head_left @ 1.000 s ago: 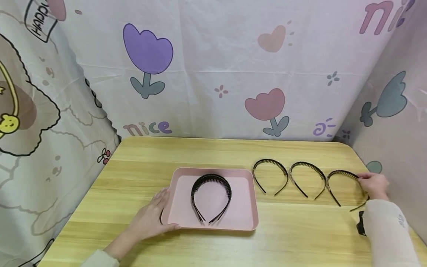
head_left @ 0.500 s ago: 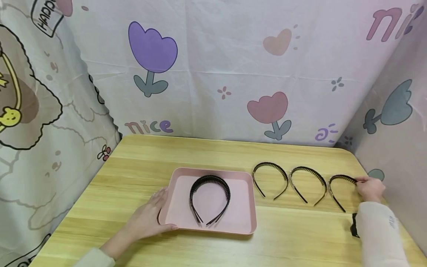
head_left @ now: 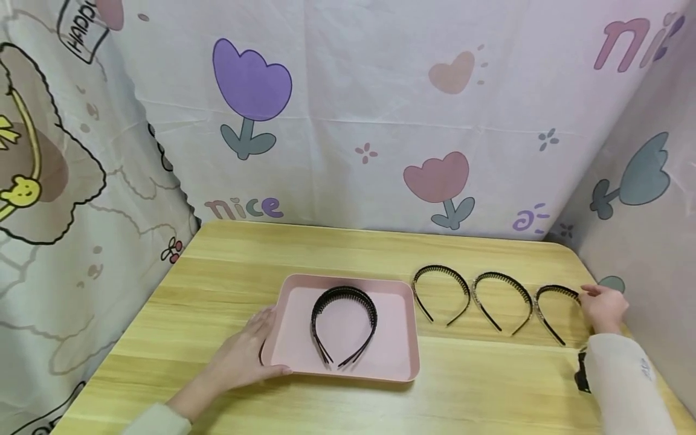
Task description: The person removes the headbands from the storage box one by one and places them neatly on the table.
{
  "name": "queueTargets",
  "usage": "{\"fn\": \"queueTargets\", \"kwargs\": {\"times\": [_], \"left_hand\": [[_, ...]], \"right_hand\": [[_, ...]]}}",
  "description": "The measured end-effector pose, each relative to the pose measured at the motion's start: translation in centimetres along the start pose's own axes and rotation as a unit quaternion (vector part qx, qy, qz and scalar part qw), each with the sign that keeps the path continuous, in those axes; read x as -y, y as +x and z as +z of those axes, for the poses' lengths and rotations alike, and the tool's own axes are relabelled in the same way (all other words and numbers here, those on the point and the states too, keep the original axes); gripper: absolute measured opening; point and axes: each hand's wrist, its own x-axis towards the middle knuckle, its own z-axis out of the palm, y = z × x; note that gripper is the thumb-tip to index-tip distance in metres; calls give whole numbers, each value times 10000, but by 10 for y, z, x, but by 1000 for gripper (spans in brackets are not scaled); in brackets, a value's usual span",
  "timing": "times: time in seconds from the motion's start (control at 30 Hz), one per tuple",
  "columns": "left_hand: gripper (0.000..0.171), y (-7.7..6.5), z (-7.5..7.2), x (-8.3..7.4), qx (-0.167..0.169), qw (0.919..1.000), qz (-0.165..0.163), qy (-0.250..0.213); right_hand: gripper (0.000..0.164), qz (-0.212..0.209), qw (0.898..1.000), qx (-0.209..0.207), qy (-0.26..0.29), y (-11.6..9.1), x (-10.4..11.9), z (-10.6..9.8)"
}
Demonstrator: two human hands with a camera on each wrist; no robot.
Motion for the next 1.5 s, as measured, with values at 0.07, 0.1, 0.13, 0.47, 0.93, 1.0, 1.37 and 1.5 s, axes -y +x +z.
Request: {"fn": "queueTargets", "kwargs": {"times": [0.07,0.1,0.13,0.47,0.93,1.0,1.37,1.5], "left_hand": [[112,1,2,0,19,10000,8,-42],[112,1,2,-1,35,10000,12,-56],[112,2,3,-1,57,10000,17,-61],[114,2,1,2,197,9998,-66,-37],[114,4,0,4,191,9998,-16,-35],[114,4,1,4,191,9998,12,-17],[114,5,-1,4,157,9997,104,122],[115,5,0,5,160,9997,124,133]], "right_hand": [[34,12,9999,-14,147,-3,3,-1],[35,45,9997,-8,245,-4,4,-1],[36,88,9994,9,339,-6,6,-1],[47,366,9943,55,1002,-24,40,8],[51,195,9847,-160,1725,-46,76,14],[50,105,9846,-169,1738,-50,80,15],[52,-371,9748,109,2198,-69,105,19],[53,-503,9661,192,2523,-75,113,22]]}}
